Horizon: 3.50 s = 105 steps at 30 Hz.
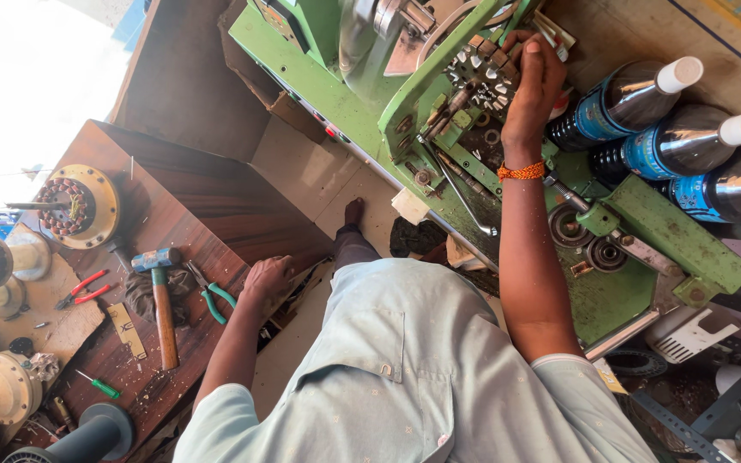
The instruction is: The person works on a green industrial machine, using a spanner to loosen and tighten bolts on its frame and reaching into its mechanism to reposition parts. They press the control panel buttons, run the machine, and handle small components near the working head, continuing to adjust fittings by hand.
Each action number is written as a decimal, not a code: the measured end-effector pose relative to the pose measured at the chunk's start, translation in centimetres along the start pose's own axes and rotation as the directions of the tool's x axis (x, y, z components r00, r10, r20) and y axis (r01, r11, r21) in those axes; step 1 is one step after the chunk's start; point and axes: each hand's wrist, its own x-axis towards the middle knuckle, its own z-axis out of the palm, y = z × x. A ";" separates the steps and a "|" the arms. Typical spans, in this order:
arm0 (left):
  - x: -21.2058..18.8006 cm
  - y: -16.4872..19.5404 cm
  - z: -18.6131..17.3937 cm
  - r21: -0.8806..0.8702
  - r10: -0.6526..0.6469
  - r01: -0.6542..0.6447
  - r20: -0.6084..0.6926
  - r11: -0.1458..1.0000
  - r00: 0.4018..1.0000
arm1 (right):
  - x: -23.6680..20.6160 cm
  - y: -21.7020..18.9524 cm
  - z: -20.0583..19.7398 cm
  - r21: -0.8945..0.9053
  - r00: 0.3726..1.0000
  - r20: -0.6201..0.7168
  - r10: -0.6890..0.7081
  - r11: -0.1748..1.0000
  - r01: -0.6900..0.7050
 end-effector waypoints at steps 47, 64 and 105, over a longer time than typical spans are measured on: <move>0.6 -0.5 2.0 -0.234 -0.283 0.180 -0.553 0.955 0.784 | 0.0 2.8 -1.6 0.142 0.972 -0.187 0.140 0.983 -0.114; 0.6 -0.5 2.0 -0.233 -0.278 0.176 -0.542 0.956 0.793 | -0.1 0.4 -0.3 0.111 0.997 -0.015 0.073 0.991 -0.071; 1.2 -0.1 2.3 -0.151 -0.264 0.217 -0.542 0.964 0.798 | -0.9 1.4 -0.9 0.098 1.000 0.018 0.007 0.995 -0.008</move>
